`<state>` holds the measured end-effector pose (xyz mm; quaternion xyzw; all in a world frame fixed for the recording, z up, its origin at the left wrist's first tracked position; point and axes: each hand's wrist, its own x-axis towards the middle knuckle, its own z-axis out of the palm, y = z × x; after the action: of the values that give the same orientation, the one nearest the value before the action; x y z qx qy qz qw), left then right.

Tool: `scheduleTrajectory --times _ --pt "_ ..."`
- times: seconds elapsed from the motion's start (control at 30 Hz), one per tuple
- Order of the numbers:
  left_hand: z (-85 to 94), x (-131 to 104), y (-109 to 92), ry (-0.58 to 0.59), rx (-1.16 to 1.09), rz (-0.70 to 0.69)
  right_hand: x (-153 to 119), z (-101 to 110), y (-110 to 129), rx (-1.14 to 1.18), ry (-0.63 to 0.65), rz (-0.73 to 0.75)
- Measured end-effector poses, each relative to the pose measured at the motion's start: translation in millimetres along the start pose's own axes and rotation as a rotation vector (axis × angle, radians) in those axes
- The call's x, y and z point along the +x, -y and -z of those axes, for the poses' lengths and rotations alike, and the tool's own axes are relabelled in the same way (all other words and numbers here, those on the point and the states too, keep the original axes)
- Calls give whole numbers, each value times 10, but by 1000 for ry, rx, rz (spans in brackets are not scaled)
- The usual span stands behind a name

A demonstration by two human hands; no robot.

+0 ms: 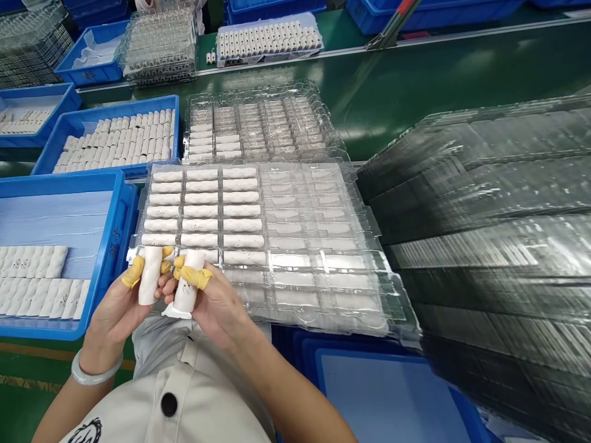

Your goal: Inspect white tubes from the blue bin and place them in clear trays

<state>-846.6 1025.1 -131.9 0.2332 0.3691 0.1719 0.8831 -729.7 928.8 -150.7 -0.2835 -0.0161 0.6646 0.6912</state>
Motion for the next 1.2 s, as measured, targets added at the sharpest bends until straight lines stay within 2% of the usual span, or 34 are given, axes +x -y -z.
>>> scheduleTrajectory --times 0.23,0.53,0.8,1.0,1.2 --pt "-5 33 -7 -107 -29 58 1 -46 40 24 -41 -11" --pt "10 47 -16 -84 -108 83 16 -52 46 114 17 0" --pt "23 52 8 -57 -96 14 16 -2 32 93 23 -16" --pt "-38 52 -17 -189 -35 23 -26 -1 53 30 -13 3" --pt "-51 31 6 -47 -42 66 -43 3 44 -62 -5 0"
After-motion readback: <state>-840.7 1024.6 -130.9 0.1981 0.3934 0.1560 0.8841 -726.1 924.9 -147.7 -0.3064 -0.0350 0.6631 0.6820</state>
